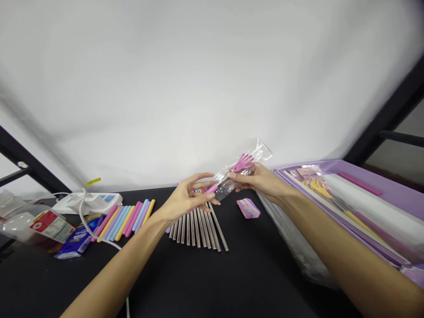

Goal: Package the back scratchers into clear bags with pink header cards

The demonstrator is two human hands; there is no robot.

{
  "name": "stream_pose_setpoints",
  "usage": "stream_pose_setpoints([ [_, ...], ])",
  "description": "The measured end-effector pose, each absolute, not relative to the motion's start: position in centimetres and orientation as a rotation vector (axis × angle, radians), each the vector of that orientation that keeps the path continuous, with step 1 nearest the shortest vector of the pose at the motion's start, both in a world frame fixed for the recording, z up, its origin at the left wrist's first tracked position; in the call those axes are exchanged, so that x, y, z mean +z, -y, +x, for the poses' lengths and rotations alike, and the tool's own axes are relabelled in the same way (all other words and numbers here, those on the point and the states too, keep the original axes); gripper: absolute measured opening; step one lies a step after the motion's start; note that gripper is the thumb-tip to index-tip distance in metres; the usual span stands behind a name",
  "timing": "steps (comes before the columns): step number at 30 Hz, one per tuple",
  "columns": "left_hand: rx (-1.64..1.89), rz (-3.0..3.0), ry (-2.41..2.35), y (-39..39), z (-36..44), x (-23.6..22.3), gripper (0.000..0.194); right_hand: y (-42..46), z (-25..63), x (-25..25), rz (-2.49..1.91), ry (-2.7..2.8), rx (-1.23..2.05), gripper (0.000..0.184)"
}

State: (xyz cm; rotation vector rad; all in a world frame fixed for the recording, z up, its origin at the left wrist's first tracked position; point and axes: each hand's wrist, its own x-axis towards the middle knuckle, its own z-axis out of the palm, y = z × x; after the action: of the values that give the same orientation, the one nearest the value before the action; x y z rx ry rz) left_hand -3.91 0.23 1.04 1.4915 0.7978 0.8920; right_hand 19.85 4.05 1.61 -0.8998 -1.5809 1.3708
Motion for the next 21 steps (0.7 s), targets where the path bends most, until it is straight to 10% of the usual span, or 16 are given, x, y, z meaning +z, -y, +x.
stream_pose_setpoints([
  [8,1.051,1.477,-0.973,-0.3,-3.0,0.6,0.031,-3.6,19.3,1.6,-0.903,1.577,1.428,0.029],
  [21,0.925,1.385,-0.774,-0.3,-3.3,0.8,0.056,-3.9,19.6,1.7,-0.863,1.349,1.448,0.028],
])
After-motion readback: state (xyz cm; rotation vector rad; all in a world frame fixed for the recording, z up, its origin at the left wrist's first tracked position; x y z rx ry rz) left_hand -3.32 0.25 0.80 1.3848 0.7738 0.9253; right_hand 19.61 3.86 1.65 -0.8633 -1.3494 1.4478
